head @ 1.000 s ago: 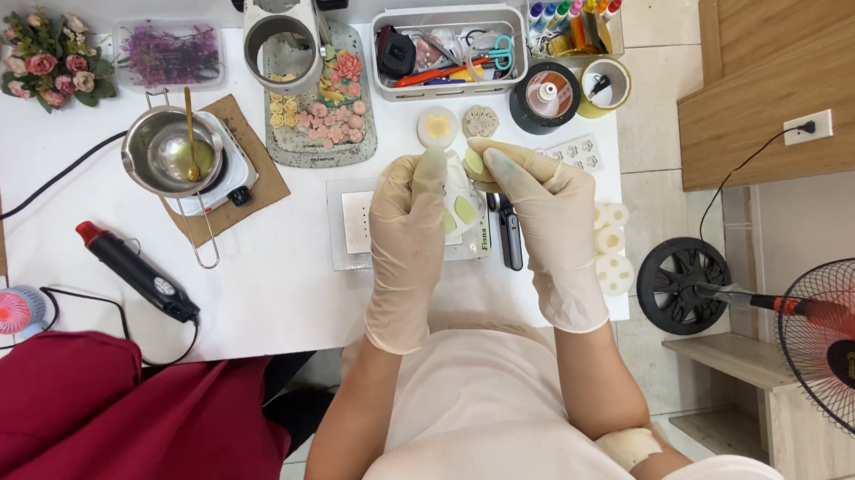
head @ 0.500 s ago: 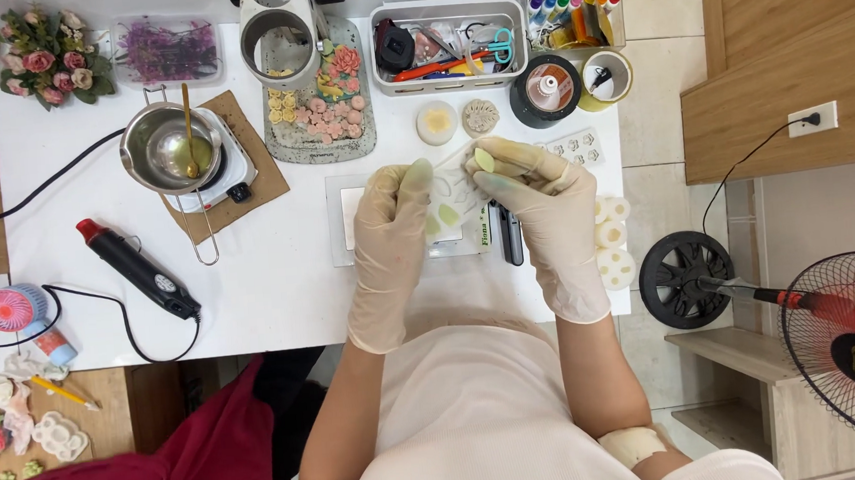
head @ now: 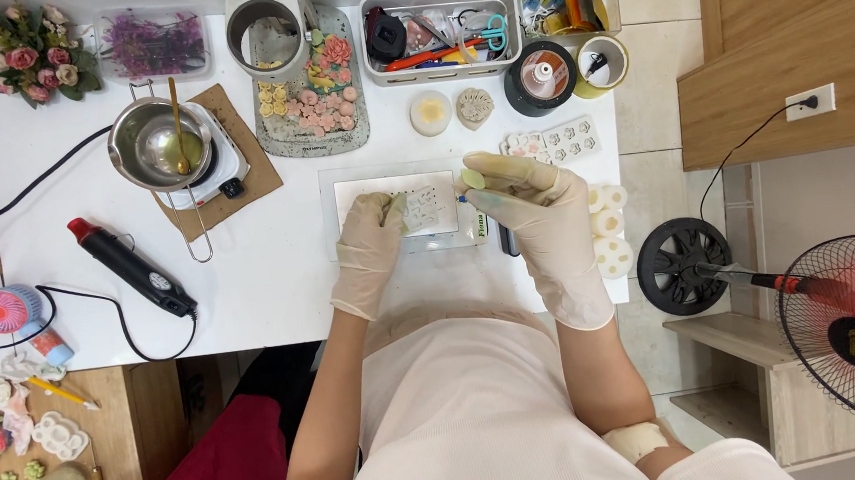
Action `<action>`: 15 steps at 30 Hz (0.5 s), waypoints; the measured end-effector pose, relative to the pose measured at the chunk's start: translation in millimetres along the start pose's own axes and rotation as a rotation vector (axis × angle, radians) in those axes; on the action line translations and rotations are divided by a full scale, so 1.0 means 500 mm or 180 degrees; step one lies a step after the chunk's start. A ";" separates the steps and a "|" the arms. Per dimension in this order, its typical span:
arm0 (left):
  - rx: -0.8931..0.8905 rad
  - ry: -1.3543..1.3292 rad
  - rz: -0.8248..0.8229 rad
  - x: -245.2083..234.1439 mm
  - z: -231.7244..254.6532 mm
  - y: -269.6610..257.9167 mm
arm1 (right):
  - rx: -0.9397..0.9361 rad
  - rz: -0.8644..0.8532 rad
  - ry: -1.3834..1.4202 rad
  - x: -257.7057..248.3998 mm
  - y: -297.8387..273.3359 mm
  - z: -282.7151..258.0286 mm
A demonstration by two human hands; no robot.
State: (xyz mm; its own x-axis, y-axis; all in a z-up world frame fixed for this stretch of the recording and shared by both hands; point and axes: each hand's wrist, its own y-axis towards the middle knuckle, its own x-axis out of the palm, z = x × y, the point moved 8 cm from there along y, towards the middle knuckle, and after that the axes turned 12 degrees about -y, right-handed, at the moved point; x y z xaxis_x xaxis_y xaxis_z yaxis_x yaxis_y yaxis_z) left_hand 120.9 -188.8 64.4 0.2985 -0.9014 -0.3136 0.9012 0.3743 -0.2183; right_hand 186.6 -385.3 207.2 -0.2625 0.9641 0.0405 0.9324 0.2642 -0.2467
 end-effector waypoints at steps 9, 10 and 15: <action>0.1004 0.0963 0.0853 -0.051 0.014 -0.019 | 0.0483 -0.0446 0.0633 0.019 0.046 0.120; 0.1030 0.0847 0.0874 -0.057 0.018 -0.024 | 0.0590 -0.0514 0.0783 0.024 0.051 0.138; 0.0614 0.0433 0.0969 -0.104 -0.009 -0.050 | 0.0665 -0.0635 0.0396 0.067 0.104 0.167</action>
